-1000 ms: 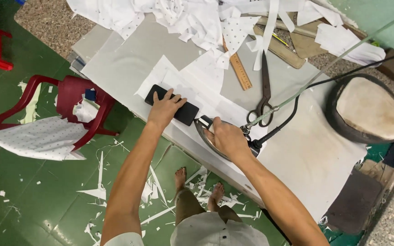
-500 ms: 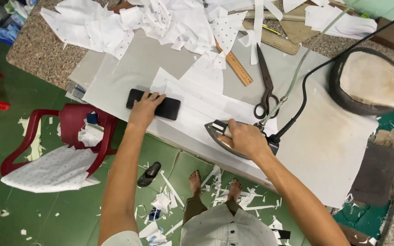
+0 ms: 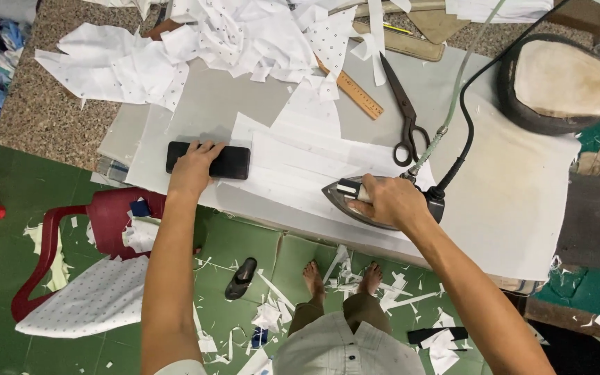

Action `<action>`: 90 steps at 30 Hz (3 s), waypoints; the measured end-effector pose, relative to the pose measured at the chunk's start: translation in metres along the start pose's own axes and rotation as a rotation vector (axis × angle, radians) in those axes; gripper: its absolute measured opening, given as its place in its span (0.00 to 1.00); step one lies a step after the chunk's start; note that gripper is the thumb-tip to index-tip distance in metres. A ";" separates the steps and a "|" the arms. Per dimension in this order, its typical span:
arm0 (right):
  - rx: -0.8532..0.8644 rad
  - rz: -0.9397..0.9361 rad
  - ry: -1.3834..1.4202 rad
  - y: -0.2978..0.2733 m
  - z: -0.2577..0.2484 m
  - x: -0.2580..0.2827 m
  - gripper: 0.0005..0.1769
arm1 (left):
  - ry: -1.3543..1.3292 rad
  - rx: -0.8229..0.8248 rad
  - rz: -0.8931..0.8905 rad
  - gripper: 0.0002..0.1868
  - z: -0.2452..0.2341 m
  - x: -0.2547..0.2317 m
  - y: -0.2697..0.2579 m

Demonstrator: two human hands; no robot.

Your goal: The person irons a white fabric piece on a table using a steam iron, frequently using a black rectangular object to press down on the fabric. They also use scissors to trim a strip of the fabric and handle a ruler and a mobile phone on the table.

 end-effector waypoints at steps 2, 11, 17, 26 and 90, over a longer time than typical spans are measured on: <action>0.002 0.007 -0.004 0.001 0.002 0.001 0.30 | 0.005 -0.001 0.007 0.52 0.005 0.002 0.001; -0.025 -0.006 -0.003 0.001 0.002 -0.002 0.29 | 0.039 -0.031 -0.001 0.53 0.007 0.002 0.004; -0.030 -0.085 0.060 0.008 0.006 -0.008 0.29 | 0.107 -0.055 -0.046 0.52 0.011 -0.001 0.004; 0.037 -0.287 0.226 0.001 -0.001 -0.002 0.28 | 0.031 -0.069 -0.116 0.46 -0.001 -0.057 -0.011; -0.005 -0.318 0.005 0.103 -0.002 0.140 0.27 | -0.209 -0.131 -0.314 0.39 0.004 -0.018 -0.031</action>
Point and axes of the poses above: each hand's wrist, its own y-axis towards the middle knuckle, its own z-axis out of the palm, x = y × z, the point moved 8 cm from there along y, towards the middle knuckle, and after that the axes turned 10 degrees about y, right-handed, at the moved point
